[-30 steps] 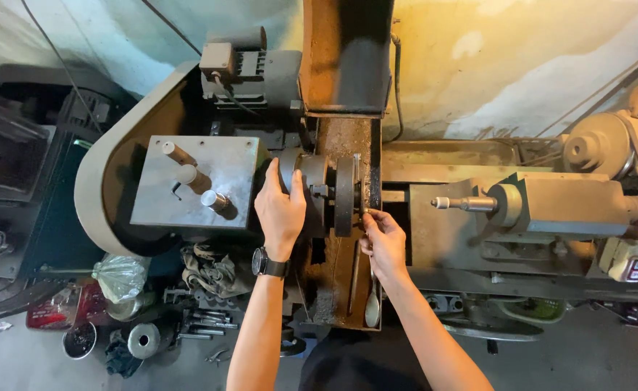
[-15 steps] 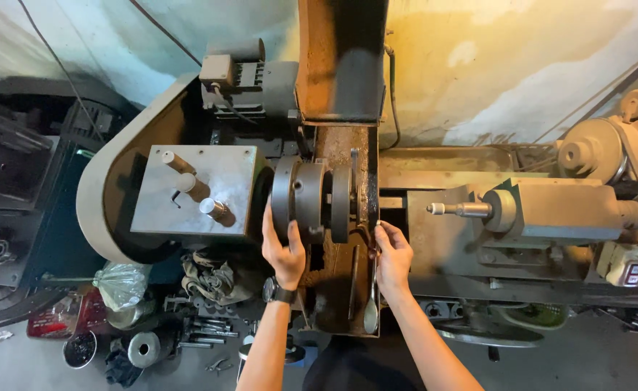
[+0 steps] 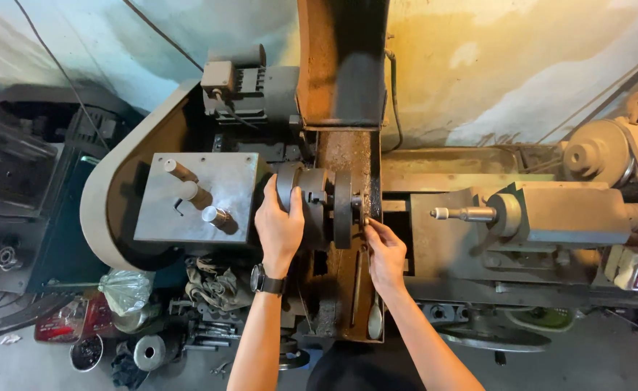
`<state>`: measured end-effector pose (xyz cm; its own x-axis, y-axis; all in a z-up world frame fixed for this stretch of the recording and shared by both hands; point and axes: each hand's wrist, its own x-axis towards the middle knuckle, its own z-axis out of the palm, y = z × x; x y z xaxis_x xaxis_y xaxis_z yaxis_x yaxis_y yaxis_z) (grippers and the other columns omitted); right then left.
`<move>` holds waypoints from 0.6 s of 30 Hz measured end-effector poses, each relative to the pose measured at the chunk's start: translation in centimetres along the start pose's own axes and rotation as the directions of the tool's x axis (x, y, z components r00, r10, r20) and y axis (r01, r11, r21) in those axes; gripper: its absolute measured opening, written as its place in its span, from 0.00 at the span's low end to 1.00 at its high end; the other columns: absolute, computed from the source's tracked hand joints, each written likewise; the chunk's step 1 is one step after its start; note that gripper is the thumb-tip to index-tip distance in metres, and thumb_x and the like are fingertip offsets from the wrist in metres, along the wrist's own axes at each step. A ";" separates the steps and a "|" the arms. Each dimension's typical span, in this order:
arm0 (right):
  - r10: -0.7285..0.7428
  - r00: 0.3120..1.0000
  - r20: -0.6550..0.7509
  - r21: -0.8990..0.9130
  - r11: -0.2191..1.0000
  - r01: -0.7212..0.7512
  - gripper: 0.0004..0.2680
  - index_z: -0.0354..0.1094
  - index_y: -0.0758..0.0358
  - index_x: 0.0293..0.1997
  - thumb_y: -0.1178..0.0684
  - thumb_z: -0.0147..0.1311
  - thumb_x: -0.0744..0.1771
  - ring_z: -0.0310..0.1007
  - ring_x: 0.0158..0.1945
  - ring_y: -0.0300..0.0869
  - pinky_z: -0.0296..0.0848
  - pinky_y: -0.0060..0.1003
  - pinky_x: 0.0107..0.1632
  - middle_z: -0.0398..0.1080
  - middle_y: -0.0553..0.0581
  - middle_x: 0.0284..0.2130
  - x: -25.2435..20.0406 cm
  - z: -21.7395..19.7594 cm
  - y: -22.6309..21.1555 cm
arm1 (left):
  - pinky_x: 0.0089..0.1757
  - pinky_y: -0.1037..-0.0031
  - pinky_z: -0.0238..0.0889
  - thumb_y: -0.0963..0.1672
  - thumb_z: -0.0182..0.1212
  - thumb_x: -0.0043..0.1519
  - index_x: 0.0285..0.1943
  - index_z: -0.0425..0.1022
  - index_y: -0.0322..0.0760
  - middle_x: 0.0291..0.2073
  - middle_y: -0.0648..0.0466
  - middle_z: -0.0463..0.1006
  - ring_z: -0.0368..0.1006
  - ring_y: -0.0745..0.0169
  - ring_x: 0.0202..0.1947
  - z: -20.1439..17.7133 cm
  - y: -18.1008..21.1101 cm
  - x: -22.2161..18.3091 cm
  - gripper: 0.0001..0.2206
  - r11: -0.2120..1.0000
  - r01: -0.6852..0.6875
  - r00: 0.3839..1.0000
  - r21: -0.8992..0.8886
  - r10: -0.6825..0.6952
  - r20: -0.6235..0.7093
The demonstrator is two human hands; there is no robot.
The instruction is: Operating a lathe machine to turn, measure, and clean a metal part.
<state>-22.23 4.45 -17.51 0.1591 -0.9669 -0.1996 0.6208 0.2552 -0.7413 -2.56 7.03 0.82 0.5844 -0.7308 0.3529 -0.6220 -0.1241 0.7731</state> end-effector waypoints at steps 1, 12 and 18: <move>0.005 1.000 -0.003 -0.002 1.000 -0.005 0.10 0.72 0.73 0.55 0.62 0.56 0.68 0.75 0.46 0.37 0.73 0.31 0.50 0.76 0.57 0.45 -0.1 0.3 -0.3 | 0.41 0.57 0.71 0.45 0.60 0.66 0.64 0.68 0.27 0.40 0.36 0.82 0.79 0.34 0.41 0.1 -0.4 -0.3 0.21 1.000 0.005 1.000 0.002 -0.005 0.003; 0.122 0.989 -0.080 -0.176 0.975 -0.135 0.07 0.69 0.66 0.49 0.57 0.55 0.68 0.59 0.20 0.32 0.53 0.26 0.21 0.69 0.49 0.28 -1.2 3.3 -3.2 | 0.48 0.59 0.72 0.43 0.62 0.66 0.66 0.67 0.26 0.51 0.33 0.79 0.78 0.33 0.50 0.0 -0.9 -1.9 0.21 0.992 -0.128 0.985 0.000 0.127 -0.113; 0.016 0.993 -0.115 -0.177 0.984 -0.036 0.08 0.68 0.65 0.51 0.56 0.53 0.69 0.62 0.23 0.32 0.62 0.29 0.24 0.69 0.50 0.29 -2.4 5.1 -4.4 | 0.46 0.61 0.73 0.43 0.62 0.66 0.66 0.67 0.26 0.49 0.36 0.80 0.80 0.37 0.47 -0.1 -0.8 -1.6 0.21 0.997 -0.059 0.996 -0.042 0.056 -0.069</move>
<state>-21.46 5.62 -10.54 0.0793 -0.9556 -0.2836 0.4693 0.2868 -0.8352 -2.91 8.38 -0.34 0.5832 -0.6882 0.4315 -0.6330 -0.0522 0.7724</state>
